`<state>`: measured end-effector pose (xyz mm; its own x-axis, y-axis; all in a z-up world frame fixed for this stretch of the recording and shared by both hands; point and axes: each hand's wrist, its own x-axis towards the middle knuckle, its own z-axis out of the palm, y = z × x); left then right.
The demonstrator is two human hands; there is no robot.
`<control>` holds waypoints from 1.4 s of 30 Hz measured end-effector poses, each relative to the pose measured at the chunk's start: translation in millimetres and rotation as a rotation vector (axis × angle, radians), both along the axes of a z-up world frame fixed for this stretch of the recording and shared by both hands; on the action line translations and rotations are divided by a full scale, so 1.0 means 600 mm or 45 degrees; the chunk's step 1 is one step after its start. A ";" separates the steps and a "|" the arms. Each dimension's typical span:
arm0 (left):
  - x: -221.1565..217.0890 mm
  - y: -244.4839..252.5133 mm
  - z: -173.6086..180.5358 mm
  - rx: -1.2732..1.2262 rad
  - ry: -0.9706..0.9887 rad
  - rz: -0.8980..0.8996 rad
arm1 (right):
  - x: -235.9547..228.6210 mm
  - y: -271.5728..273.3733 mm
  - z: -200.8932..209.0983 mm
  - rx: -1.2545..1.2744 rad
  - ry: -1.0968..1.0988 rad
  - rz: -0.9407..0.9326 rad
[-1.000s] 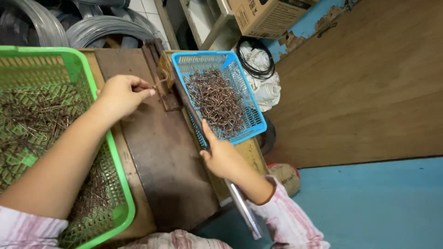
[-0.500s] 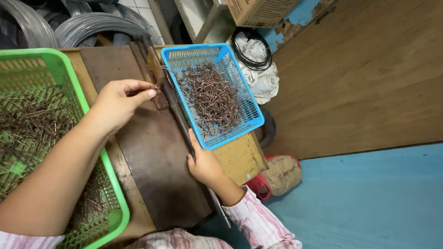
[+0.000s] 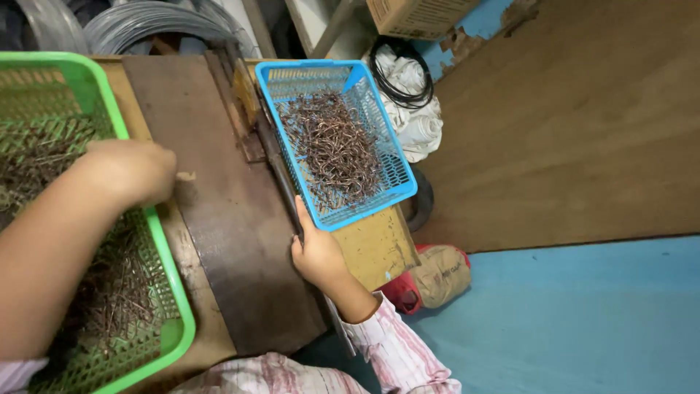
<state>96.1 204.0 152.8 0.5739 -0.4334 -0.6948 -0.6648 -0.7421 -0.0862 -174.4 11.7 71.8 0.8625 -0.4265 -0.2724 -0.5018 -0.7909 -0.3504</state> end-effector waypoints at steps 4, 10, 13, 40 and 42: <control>-0.020 -0.018 0.082 -0.874 0.383 0.082 | 0.000 0.003 0.007 0.000 0.005 -0.020; -0.065 -0.019 0.102 -1.250 0.488 0.527 | -0.002 0.005 0.009 0.003 -0.029 -0.004; -0.091 -0.002 0.059 -1.151 0.507 0.672 | -0.002 0.006 0.012 0.001 -0.035 -0.018; -0.081 0.253 -0.206 -0.562 -0.007 1.020 | 0.003 -0.059 -0.048 0.007 -0.010 -0.056; -0.092 0.248 -0.179 -0.552 0.097 0.997 | 0.008 -0.059 -0.046 -0.020 0.000 -0.057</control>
